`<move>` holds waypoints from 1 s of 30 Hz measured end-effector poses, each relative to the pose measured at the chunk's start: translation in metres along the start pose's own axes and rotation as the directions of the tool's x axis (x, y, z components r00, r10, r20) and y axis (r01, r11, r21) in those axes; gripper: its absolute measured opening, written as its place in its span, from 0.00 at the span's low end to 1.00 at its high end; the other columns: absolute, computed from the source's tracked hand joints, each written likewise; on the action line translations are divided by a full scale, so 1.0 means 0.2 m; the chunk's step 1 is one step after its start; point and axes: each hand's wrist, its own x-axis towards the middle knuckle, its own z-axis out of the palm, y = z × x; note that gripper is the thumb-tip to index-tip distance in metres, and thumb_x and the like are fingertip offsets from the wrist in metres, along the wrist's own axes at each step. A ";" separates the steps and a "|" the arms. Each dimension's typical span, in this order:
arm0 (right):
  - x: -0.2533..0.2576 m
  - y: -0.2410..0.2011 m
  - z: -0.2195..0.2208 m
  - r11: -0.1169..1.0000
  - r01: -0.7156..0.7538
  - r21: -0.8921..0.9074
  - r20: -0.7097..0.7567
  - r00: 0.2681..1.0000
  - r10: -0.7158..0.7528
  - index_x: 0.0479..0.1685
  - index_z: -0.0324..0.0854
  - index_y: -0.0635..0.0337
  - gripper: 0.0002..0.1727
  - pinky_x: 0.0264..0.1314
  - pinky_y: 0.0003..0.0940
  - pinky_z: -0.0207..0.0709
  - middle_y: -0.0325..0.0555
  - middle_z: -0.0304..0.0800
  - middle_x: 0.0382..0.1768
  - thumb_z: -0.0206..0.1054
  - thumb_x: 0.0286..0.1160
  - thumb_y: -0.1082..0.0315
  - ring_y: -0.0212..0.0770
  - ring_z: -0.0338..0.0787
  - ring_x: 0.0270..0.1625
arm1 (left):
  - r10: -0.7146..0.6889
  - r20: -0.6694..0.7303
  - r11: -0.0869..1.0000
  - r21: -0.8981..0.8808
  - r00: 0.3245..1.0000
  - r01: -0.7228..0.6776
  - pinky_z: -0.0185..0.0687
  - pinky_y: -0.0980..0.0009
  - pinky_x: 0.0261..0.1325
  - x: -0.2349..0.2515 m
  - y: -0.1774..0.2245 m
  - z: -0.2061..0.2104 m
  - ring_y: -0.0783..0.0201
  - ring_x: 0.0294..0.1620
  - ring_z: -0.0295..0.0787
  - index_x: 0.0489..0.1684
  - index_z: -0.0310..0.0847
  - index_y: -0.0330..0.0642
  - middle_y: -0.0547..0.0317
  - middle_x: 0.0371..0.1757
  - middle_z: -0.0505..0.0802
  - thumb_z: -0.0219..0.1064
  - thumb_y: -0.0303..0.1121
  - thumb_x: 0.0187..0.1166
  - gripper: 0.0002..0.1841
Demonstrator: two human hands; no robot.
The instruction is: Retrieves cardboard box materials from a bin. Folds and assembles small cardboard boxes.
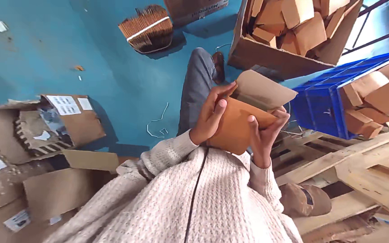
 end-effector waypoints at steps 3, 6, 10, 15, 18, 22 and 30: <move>-0.05 0.04 -0.01 0.995 -0.065 0.072 0.061 0.996 0.061 0.61 0.64 0.50 0.25 0.65 0.26 0.80 0.39 0.69 0.67 0.74 0.76 0.53 0.26 0.77 0.69 | -0.057 0.022 0.998 0.025 0.998 0.056 0.80 0.74 0.70 -0.05 -0.02 0.01 0.77 0.68 0.80 0.67 0.71 0.33 0.59 0.70 0.84 0.54 0.48 0.91 0.24; -0.08 0.05 0.00 0.984 -0.102 0.145 0.091 0.992 0.089 0.59 0.66 0.47 0.23 0.64 0.25 0.81 0.35 0.70 0.65 0.75 0.75 0.56 0.25 0.78 0.67 | -0.026 0.040 0.997 0.074 0.999 0.023 0.77 0.74 0.68 -0.08 -0.08 0.01 0.75 0.65 0.78 0.43 0.73 0.43 0.60 0.57 0.81 0.51 0.48 0.92 0.17; -0.10 0.06 -0.03 0.979 -0.190 0.080 0.125 0.976 0.179 0.48 0.70 0.55 0.16 0.61 0.26 0.78 0.43 0.72 0.62 0.57 0.89 0.51 0.28 0.78 0.64 | -0.141 0.048 0.986 0.094 0.989 0.136 0.74 0.75 0.66 -0.11 -0.12 0.02 0.74 0.61 0.76 0.37 0.71 0.40 0.57 0.52 0.79 0.38 0.49 0.95 0.25; -0.05 0.07 -0.09 0.884 -0.384 0.266 0.120 0.923 0.365 0.53 0.79 0.47 0.25 0.59 0.22 0.78 0.26 0.82 0.56 0.37 0.94 0.46 0.19 0.81 0.58 | -0.333 0.018 0.943 0.013 0.943 0.333 0.76 0.77 0.63 -0.06 -0.10 0.02 0.78 0.56 0.79 0.55 0.75 0.35 0.62 0.52 0.81 0.33 0.41 0.94 0.24; 0.03 0.04 -0.14 0.829 -0.364 0.424 0.051 0.924 0.380 0.57 0.74 0.44 0.07 0.52 0.24 0.83 0.27 0.86 0.56 0.53 0.90 0.62 0.26 0.87 0.56 | -0.348 0.036 0.937 0.052 0.937 0.346 0.78 0.80 0.42 -0.02 -0.03 -0.01 0.79 0.39 0.79 0.56 0.71 0.45 0.66 0.40 0.80 0.45 0.37 0.88 0.13; 0.14 0.01 -0.20 0.804 -0.403 0.438 0.295 0.909 0.295 0.80 0.63 0.55 0.26 0.71 0.39 0.83 0.45 0.82 0.74 0.59 0.83 0.75 0.41 0.86 0.72 | -0.441 0.128 0.896 0.011 0.888 0.444 0.83 0.77 0.37 0.04 0.04 -0.06 0.76 0.37 0.87 0.69 0.64 0.48 0.63 0.46 0.90 0.47 0.32 0.84 0.17; 0.18 0.01 -0.19 0.922 -0.277 0.269 0.351 0.920 0.174 0.78 0.70 0.53 0.24 0.54 0.24 0.87 0.37 0.87 0.64 0.60 0.83 0.76 0.29 0.91 0.55 | -0.215 0.321 0.977 0.059 0.923 0.207 0.87 0.77 0.50 0.21 -0.04 -0.20 0.76 0.43 0.90 0.68 0.78 0.27 0.59 0.46 0.94 0.62 0.21 0.82 0.17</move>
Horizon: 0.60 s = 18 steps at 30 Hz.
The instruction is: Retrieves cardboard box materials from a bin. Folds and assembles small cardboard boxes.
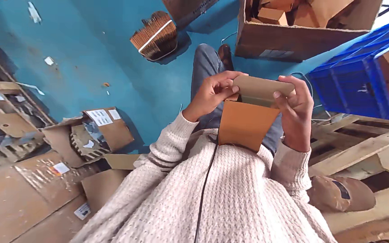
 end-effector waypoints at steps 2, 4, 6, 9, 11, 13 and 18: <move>0.00 0.01 0.00 0.999 0.022 -0.029 -0.024 0.999 -0.022 0.71 0.74 0.55 0.20 0.55 0.24 0.87 0.35 0.88 0.60 0.61 0.82 0.76 0.27 0.90 0.54 | 0.038 -0.025 0.998 0.049 0.999 -0.037 0.87 0.78 0.48 -0.01 -0.01 0.01 0.77 0.41 0.89 0.68 0.78 0.26 0.59 0.44 0.94 0.62 0.22 0.82 0.17; 0.00 0.03 0.02 0.997 0.061 -0.041 -0.047 0.997 -0.063 0.61 0.78 0.58 0.13 0.60 0.28 0.87 0.37 0.89 0.58 0.61 0.82 0.77 0.30 0.91 0.58 | 0.079 -0.061 0.995 0.068 0.995 -0.075 0.87 0.78 0.50 -0.02 -0.03 0.04 0.77 0.42 0.90 0.63 0.80 0.26 0.58 0.44 0.94 0.61 0.21 0.83 0.14; -0.02 0.08 0.06 0.991 0.129 -0.022 -0.061 0.990 -0.130 0.48 0.79 0.59 0.09 0.62 0.33 0.86 0.44 0.91 0.61 0.57 0.82 0.80 0.37 0.90 0.63 | 0.106 -0.102 0.993 0.060 0.989 -0.101 0.87 0.78 0.51 -0.05 -0.06 0.07 0.78 0.43 0.89 0.55 0.83 0.27 0.58 0.45 0.94 0.61 0.20 0.83 0.10; -0.06 0.13 0.11 0.979 0.174 0.107 -0.089 0.982 -0.165 0.44 0.81 0.54 0.09 0.70 0.40 0.82 0.45 0.89 0.61 0.54 0.86 0.72 0.43 0.87 0.68 | 0.068 -0.118 0.997 -0.032 0.991 -0.072 0.86 0.76 0.54 -0.11 -0.08 0.10 0.75 0.48 0.89 0.52 0.83 0.30 0.58 0.49 0.93 0.53 0.23 0.87 0.11; -0.09 0.16 0.15 0.965 0.172 0.198 -0.088 0.984 -0.157 0.41 0.84 0.47 0.11 0.69 0.38 0.81 0.39 0.87 0.61 0.59 0.84 0.55 0.40 0.85 0.68 | 0.013 -0.095 0.983 -0.183 0.995 -0.030 0.84 0.66 0.63 -0.18 -0.09 0.14 0.66 0.59 0.87 0.52 0.80 0.36 0.55 0.56 0.90 0.41 0.40 0.91 0.21; -0.11 0.17 0.17 0.961 0.194 0.197 -0.088 0.980 -0.180 0.34 0.86 0.46 0.15 0.69 0.37 0.79 0.37 0.88 0.58 0.58 0.84 0.52 0.39 0.84 0.67 | -0.037 -0.116 0.965 -0.262 0.993 0.006 0.83 0.64 0.65 -0.23 -0.08 0.19 0.65 0.61 0.86 0.49 0.77 0.44 0.57 0.58 0.89 0.45 0.50 0.90 0.21; -0.10 0.10 0.17 0.965 0.251 0.075 -0.054 0.967 -0.248 0.62 0.78 0.52 0.13 0.70 0.37 0.81 0.39 0.85 0.64 0.57 0.87 0.62 0.38 0.84 0.68 | -0.025 -0.274 0.963 -0.264 0.961 -0.050 0.88 0.62 0.63 -0.21 -0.05 0.25 0.62 0.57 0.92 0.63 0.66 0.33 0.53 0.53 0.92 0.52 0.24 0.86 0.12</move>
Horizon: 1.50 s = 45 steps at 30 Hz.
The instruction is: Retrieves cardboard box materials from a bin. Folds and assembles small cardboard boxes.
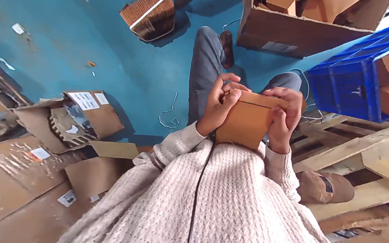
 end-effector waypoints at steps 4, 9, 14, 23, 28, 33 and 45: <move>0.05 -0.08 0.00 1.000 -0.003 0.030 -0.039 0.999 0.004 0.71 0.68 0.50 0.20 0.63 0.36 0.85 0.35 0.89 0.59 0.59 0.82 0.72 0.36 0.89 0.62 | 0.067 -0.086 0.995 0.083 0.994 -0.060 0.89 0.70 0.54 0.02 0.06 0.02 0.72 0.47 0.91 0.56 0.76 0.34 0.64 0.42 0.91 0.58 0.24 0.84 0.09; 0.03 -0.06 0.04 0.996 0.085 0.003 -0.038 0.996 -0.085 0.54 0.83 0.49 0.10 0.70 0.39 0.82 0.36 0.91 0.55 0.59 0.83 0.70 0.39 0.88 0.66 | 0.066 -0.035 0.997 -0.032 0.997 -0.067 0.88 0.61 0.64 0.00 0.04 0.01 0.61 0.56 0.94 0.46 0.75 0.41 0.55 0.51 0.95 0.56 0.25 0.84 0.04; -0.03 -0.01 0.05 0.992 0.085 0.097 -0.041 0.996 -0.081 0.45 0.87 0.49 0.14 0.65 0.38 0.85 0.39 0.92 0.54 0.54 0.87 0.61 0.40 0.90 0.63 | 0.078 0.023 0.997 -0.013 0.997 -0.077 0.84 0.64 0.64 -0.03 -0.03 -0.03 0.63 0.59 0.88 0.42 0.75 0.42 0.57 0.52 0.91 0.56 0.27 0.79 0.04; -0.08 0.06 0.07 0.998 -0.003 0.063 -0.006 1.000 0.003 0.63 0.77 0.49 0.16 0.75 0.45 0.79 0.39 0.87 0.64 0.62 0.84 0.54 0.42 0.85 0.71 | 0.031 0.089 0.978 0.201 0.996 -0.049 0.85 0.65 0.67 -0.05 -0.06 -0.07 0.62 0.61 0.89 0.52 0.79 0.31 0.50 0.57 0.90 0.79 0.33 0.70 0.19; -0.01 0.05 -0.04 0.993 -0.054 -0.107 0.096 0.993 0.065 0.76 0.66 0.51 0.30 0.65 0.36 0.86 0.46 0.77 0.76 0.72 0.75 0.67 0.40 0.84 0.71 | -0.120 0.046 0.984 0.140 0.992 0.112 0.88 0.71 0.58 0.08 0.07 -0.03 0.68 0.55 0.90 0.54 0.78 0.41 0.58 0.56 0.91 0.74 0.35 0.76 0.15; 0.10 -0.09 -0.14 0.996 -0.058 -0.063 -0.037 0.998 0.055 0.74 0.66 0.48 0.28 0.64 0.32 0.86 0.36 0.83 0.70 0.72 0.77 0.66 0.34 0.87 0.66 | 0.004 0.310 0.997 -0.074 0.951 0.020 0.87 0.66 0.69 0.23 0.12 -0.02 0.64 0.67 0.86 0.82 0.57 0.31 0.53 0.69 0.85 0.76 0.46 0.73 0.43; 0.10 -0.14 -0.15 0.981 0.093 -0.171 -0.052 0.993 -0.103 0.60 0.81 0.48 0.13 0.65 0.35 0.87 0.40 0.89 0.66 0.70 0.80 0.63 0.40 0.89 0.68 | 0.086 0.267 0.996 -0.058 0.960 -0.073 0.81 0.60 0.75 0.19 0.13 0.07 0.57 0.73 0.81 0.80 0.60 0.30 0.46 0.74 0.81 0.60 0.34 0.87 0.27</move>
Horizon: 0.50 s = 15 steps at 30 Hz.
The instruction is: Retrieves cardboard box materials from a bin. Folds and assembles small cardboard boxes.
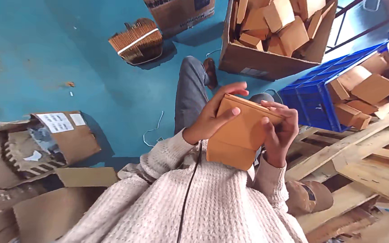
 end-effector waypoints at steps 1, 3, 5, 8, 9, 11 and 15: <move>-0.01 0.00 0.00 1.000 -0.007 0.013 -0.015 1.000 0.007 0.58 0.80 0.48 0.11 0.64 0.35 0.87 0.40 0.89 0.65 0.70 0.81 0.64 0.40 0.89 0.67 | 0.007 -0.015 1.000 0.007 1.000 -0.007 0.81 0.60 0.75 -0.01 -0.01 0.01 0.58 0.72 0.82 0.71 0.68 0.32 0.47 0.71 0.83 0.60 0.32 0.86 0.19; -0.02 0.01 0.00 1.000 -0.026 0.017 -0.018 0.999 0.027 0.57 0.79 0.51 0.10 0.63 0.35 0.87 0.43 0.89 0.65 0.68 0.82 0.65 0.41 0.90 0.67 | 0.005 -0.044 1.000 0.020 0.999 -0.004 0.80 0.61 0.74 -0.02 -0.02 0.01 0.59 0.71 0.82 0.59 0.72 0.36 0.50 0.66 0.84 0.59 0.31 0.86 0.11; -0.02 0.02 0.00 0.999 -0.034 -0.009 0.012 0.999 0.034 0.62 0.78 0.55 0.13 0.66 0.35 0.86 0.45 0.87 0.68 0.65 0.84 0.64 0.41 0.88 0.69 | -0.004 -0.061 0.999 0.037 0.998 0.006 0.80 0.60 0.74 -0.02 -0.03 0.01 0.59 0.70 0.82 0.56 0.72 0.37 0.50 0.65 0.85 0.58 0.30 0.87 0.08; -0.01 0.03 -0.01 1.000 -0.024 -0.011 0.041 0.999 0.024 0.62 0.81 0.56 0.13 0.71 0.39 0.83 0.45 0.86 0.69 0.65 0.85 0.63 0.43 0.85 0.73 | -0.021 -0.065 0.998 0.059 0.998 0.025 0.81 0.62 0.74 -0.01 -0.02 0.01 0.61 0.70 0.82 0.56 0.72 0.38 0.52 0.65 0.85 0.58 0.30 0.87 0.08; -0.01 0.03 -0.01 1.000 -0.020 0.000 0.038 0.999 0.020 0.58 0.83 0.56 0.11 0.70 0.39 0.84 0.45 0.87 0.68 0.65 0.84 0.64 0.43 0.86 0.72 | -0.028 -0.066 0.998 0.061 0.997 0.032 0.81 0.63 0.73 -0.01 -0.02 0.02 0.61 0.70 0.82 0.55 0.72 0.38 0.53 0.64 0.85 0.58 0.29 0.87 0.07; -0.02 0.03 -0.01 0.999 -0.035 0.012 0.022 0.999 0.035 0.51 0.83 0.54 0.06 0.65 0.35 0.86 0.43 0.89 0.66 0.66 0.83 0.65 0.40 0.88 0.69 | -0.052 -0.065 0.996 0.069 0.997 0.057 0.81 0.63 0.73 -0.03 -0.01 0.01 0.62 0.69 0.82 0.54 0.72 0.39 0.53 0.65 0.84 0.58 0.29 0.87 0.06; -0.07 0.07 0.05 0.995 -0.101 0.004 -0.058 0.993 0.101 0.47 0.82 0.57 0.06 0.56 0.28 0.87 0.44 0.91 0.61 0.65 0.83 0.65 0.36 0.91 0.63 | -0.184 -0.080 0.975 0.113 0.980 0.193 0.87 0.67 0.64 -0.01 0.00 -0.01 0.64 0.65 0.86 0.58 0.76 0.42 0.56 0.66 0.87 0.62 0.31 0.83 0.10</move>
